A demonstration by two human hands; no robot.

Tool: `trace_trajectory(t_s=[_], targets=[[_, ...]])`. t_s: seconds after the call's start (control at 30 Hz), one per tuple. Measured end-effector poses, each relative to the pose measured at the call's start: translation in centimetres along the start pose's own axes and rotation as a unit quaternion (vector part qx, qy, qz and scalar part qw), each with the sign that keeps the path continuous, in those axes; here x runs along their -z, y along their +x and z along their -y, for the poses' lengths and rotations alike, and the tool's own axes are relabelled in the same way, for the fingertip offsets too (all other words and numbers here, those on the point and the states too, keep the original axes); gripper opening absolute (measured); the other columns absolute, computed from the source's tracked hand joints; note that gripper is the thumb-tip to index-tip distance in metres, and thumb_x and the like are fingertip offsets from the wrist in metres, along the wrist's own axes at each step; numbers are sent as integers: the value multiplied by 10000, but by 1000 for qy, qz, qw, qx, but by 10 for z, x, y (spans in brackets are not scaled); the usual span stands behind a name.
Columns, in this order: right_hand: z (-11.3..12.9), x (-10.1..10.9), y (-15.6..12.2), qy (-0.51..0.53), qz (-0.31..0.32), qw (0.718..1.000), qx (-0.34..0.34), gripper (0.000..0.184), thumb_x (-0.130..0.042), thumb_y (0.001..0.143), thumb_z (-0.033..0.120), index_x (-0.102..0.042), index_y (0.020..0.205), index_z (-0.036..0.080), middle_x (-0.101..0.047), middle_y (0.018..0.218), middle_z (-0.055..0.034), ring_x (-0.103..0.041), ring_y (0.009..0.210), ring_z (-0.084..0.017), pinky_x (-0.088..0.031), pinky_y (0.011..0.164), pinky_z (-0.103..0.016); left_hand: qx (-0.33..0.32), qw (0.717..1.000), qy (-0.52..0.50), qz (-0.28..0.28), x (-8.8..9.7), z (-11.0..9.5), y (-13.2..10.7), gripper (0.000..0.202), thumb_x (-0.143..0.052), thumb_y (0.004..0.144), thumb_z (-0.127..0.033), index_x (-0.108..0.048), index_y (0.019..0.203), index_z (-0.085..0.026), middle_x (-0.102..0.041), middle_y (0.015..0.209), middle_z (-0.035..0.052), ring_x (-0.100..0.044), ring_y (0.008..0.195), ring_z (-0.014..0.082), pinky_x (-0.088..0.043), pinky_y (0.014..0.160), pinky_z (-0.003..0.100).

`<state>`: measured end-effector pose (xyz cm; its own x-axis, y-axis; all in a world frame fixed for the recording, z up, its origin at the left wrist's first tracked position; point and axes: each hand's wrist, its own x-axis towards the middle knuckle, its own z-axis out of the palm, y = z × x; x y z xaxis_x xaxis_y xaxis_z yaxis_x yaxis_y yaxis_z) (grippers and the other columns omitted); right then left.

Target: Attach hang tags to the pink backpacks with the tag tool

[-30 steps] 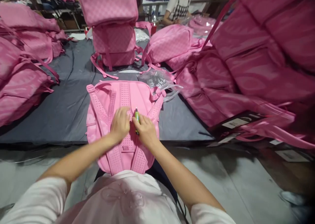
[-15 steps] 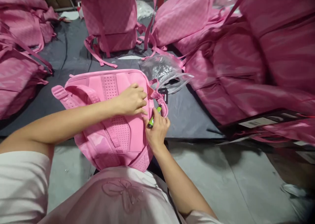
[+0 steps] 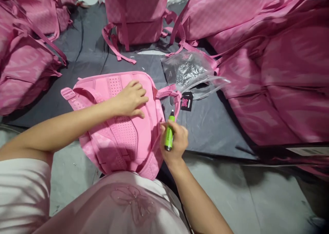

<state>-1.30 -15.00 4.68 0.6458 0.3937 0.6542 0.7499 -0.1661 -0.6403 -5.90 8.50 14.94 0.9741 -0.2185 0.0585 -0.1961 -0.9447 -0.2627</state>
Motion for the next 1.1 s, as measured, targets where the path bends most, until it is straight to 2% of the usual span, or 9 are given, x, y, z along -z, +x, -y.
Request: trace_trajectory(t_s=[0.07,0.13,0.2,0.27,0.37,0.5,0.63,0.9,1.1], targets=[[14,-3,12,164,5,983,-78,263,-628,944,331,-584,1180,223,-757,998,-63,-734,805,-188,-568,796,-371,8,1000,-21,-15,-7,-17,-1,592,-686,765,-708,-720,963,-151,-669,895,98,-556,963,288,-390,1034,582],[20,-10,22,283,21,938,-199,302,-605,949,425,-573,1158,211,-753,954,-56,-726,694,-171,-590,668,-337,23,998,-41,-39,-14,-27,-4,507,-733,767,-639,-713,934,-160,-664,878,82,-561,965,283,-367,1073,600],[18,-18,27,312,-1,902,-299,346,-621,918,504,-577,1053,189,-730,811,-18,-670,561,-139,-549,536,-277,28,995,-61,-69,-21,-33,-7,404,-743,798,-563,-692,902,-175,-653,864,54,-562,961,259,-361,1107,581],[11,-22,27,284,-44,893,-345,372,-654,883,538,-565,913,178,-664,656,31,-566,445,-95,-458,438,-218,14,991,-79,-103,-27,-35,-12,300,-721,845,-486,-661,878,-194,-641,861,22,-558,956,227,-356,1139,547],[6,-24,25,260,-63,906,-327,364,-653,894,518,-543,823,178,-573,530,71,-462,370,-67,-366,387,-194,-10,985,-85,-149,-36,-37,-17,199,-654,913,-399,-621,863,-209,-627,863,-1,-553,964,200,-349,1166,516],[10,-28,25,228,-35,930,-285,318,-638,915,484,-574,868,176,-607,581,54,-499,391,-76,-407,417,-213,-20,976,-76,-202,-44,-37,-16,223,-627,937,-402,-591,836,-206,-616,826,-7,-559,941,189,-390,1140,507],[5,-31,25,153,3,961,-231,270,-652,913,431,-628,894,163,-677,734,-12,-608,521,-113,-490,511,-252,-13,972,-72,-222,-47,-38,-13,204,-622,942,-359,-581,821,-200,-599,790,-8,-564,924,186,-411,1131,497],[-4,-24,31,63,50,976,-203,286,-610,942,441,-647,894,162,-703,790,-46,-669,652,-159,-540,614,-291,-2,980,-91,-175,-46,-39,-14,176,-563,972,-334,-631,866,-211,-597,825,4,-574,990,190,-373,1199,507],[-2,-20,43,32,90,979,-179,315,-588,957,457,-664,872,163,-704,787,-42,-636,606,-140,-516,595,-280,2,980,-104,-167,-46,-39,-14,176,-536,976,-290,-642,856,-218,-614,835,7,-578,999,188,-367,1213,519]])
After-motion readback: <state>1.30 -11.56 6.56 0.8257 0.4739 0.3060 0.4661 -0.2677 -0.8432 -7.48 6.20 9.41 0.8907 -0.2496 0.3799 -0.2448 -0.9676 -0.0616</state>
